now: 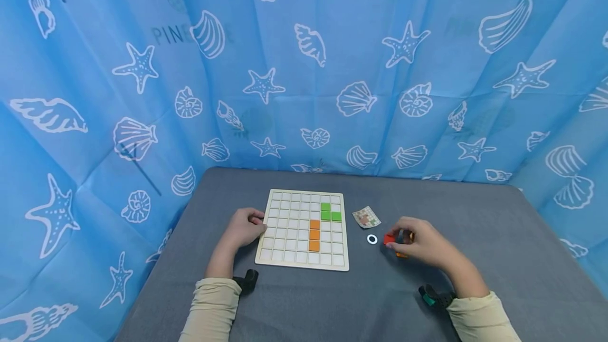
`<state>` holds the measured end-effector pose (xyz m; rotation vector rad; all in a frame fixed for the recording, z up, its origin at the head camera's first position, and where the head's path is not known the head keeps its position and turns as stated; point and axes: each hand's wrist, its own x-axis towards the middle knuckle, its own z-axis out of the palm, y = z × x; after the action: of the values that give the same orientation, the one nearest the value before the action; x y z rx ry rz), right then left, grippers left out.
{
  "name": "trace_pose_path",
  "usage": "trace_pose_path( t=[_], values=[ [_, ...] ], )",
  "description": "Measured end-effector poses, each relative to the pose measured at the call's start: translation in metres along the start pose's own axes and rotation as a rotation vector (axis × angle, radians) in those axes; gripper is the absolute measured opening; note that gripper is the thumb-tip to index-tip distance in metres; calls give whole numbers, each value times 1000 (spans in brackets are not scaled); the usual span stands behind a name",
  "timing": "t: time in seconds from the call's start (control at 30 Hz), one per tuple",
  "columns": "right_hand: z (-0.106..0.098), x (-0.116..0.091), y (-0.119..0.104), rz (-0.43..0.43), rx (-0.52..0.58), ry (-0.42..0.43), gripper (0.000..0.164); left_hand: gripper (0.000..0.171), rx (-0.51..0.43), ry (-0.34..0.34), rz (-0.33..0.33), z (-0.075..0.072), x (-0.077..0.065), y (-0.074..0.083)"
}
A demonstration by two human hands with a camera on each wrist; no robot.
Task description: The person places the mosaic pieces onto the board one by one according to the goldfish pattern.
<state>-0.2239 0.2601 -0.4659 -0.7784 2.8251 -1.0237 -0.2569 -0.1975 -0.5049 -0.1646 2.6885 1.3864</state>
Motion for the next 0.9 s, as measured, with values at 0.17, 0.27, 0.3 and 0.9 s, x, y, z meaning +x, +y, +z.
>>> trace_pose_path(
  t=[0.17,0.27,0.3,0.9],
  values=[
    [20,27,-17,-63,22,-58,14,30,4,-1,-6,1,-1,0],
    [33,44,-27,-64,25,-101,15,30,3,-3,-5,1,-1,-1],
    [36,49,-31,-69,24,-118,14,30,1,-2,-4,1,0,-1],
    [80,87,-64,-183,-13,-258,9,28,0,11,2,2,3,-2]
  ],
)
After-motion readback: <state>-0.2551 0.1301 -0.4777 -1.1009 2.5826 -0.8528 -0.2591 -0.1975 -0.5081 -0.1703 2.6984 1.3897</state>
